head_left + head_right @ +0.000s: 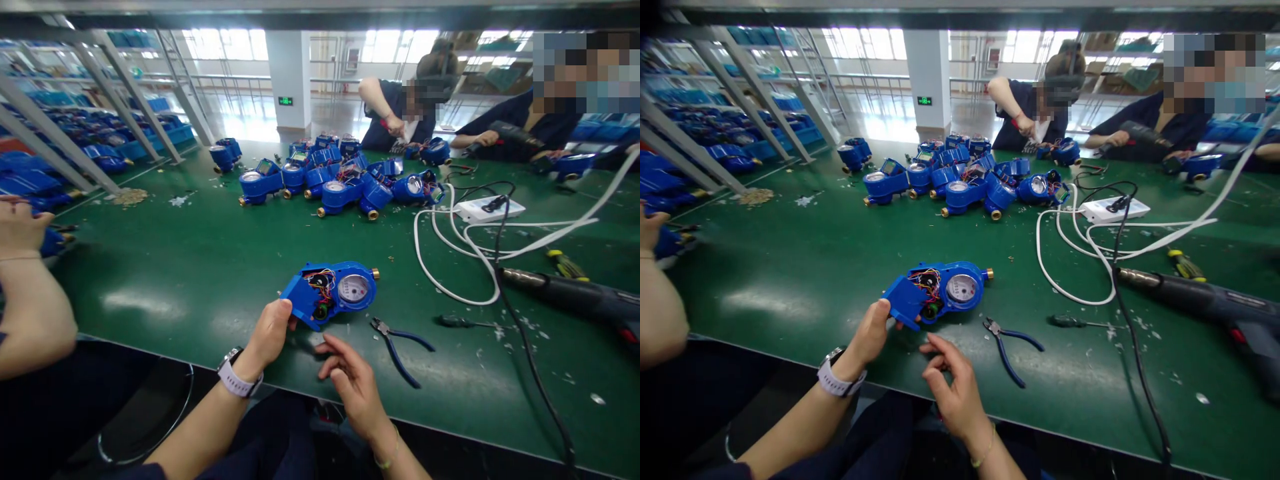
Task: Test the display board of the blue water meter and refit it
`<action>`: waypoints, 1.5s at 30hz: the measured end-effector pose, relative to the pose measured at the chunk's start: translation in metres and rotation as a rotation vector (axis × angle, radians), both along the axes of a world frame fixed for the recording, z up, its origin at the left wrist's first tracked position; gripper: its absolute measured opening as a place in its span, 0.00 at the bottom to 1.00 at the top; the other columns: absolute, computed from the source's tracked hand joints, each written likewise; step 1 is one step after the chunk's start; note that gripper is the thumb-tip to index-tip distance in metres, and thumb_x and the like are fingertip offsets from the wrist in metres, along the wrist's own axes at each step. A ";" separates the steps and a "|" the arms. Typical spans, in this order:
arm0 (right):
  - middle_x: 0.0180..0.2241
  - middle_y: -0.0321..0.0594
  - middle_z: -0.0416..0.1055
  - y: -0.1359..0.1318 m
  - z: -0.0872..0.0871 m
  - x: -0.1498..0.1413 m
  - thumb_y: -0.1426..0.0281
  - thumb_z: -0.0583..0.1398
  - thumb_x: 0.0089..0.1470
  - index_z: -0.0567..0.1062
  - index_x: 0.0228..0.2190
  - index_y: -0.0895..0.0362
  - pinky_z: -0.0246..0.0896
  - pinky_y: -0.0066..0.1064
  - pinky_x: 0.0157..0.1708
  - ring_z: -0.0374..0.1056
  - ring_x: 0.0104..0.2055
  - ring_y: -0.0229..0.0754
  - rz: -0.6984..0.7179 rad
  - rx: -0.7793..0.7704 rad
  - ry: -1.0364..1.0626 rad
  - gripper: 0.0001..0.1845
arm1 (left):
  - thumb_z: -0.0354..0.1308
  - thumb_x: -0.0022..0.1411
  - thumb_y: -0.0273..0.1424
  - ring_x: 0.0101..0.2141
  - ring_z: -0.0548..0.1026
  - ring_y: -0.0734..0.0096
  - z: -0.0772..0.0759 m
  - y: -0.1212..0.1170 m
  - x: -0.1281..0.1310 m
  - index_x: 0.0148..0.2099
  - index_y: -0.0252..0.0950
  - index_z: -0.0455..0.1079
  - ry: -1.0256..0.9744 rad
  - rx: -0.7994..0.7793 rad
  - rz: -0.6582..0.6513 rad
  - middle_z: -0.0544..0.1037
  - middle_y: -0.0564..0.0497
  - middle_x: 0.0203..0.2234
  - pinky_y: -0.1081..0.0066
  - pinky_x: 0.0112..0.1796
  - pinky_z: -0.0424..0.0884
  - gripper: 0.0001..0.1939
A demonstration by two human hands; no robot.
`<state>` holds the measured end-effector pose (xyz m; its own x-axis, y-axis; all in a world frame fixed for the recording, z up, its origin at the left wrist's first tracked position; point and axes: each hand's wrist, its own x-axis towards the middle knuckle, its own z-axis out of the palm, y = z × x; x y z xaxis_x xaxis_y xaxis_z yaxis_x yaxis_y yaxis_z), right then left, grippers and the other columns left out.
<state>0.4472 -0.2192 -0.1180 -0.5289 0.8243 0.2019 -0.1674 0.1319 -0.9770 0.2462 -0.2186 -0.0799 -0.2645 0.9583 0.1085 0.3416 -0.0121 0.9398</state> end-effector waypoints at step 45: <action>0.26 0.40 0.72 0.012 -0.008 -0.001 0.50 0.58 0.62 0.73 0.44 0.61 0.64 0.30 0.31 0.68 0.28 0.41 -0.117 -0.200 0.088 0.25 | 0.53 0.66 0.38 0.32 0.73 0.69 0.003 -0.017 0.029 0.56 0.35 0.70 0.077 0.067 -0.131 0.76 0.47 0.36 0.69 0.37 0.71 0.20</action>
<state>0.4466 -0.2069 -0.1263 -0.4151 0.9071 0.0699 -0.2482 -0.0390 -0.9679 0.2748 -0.2360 -0.0767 -0.1261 0.9739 0.1886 0.4042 -0.1231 0.9063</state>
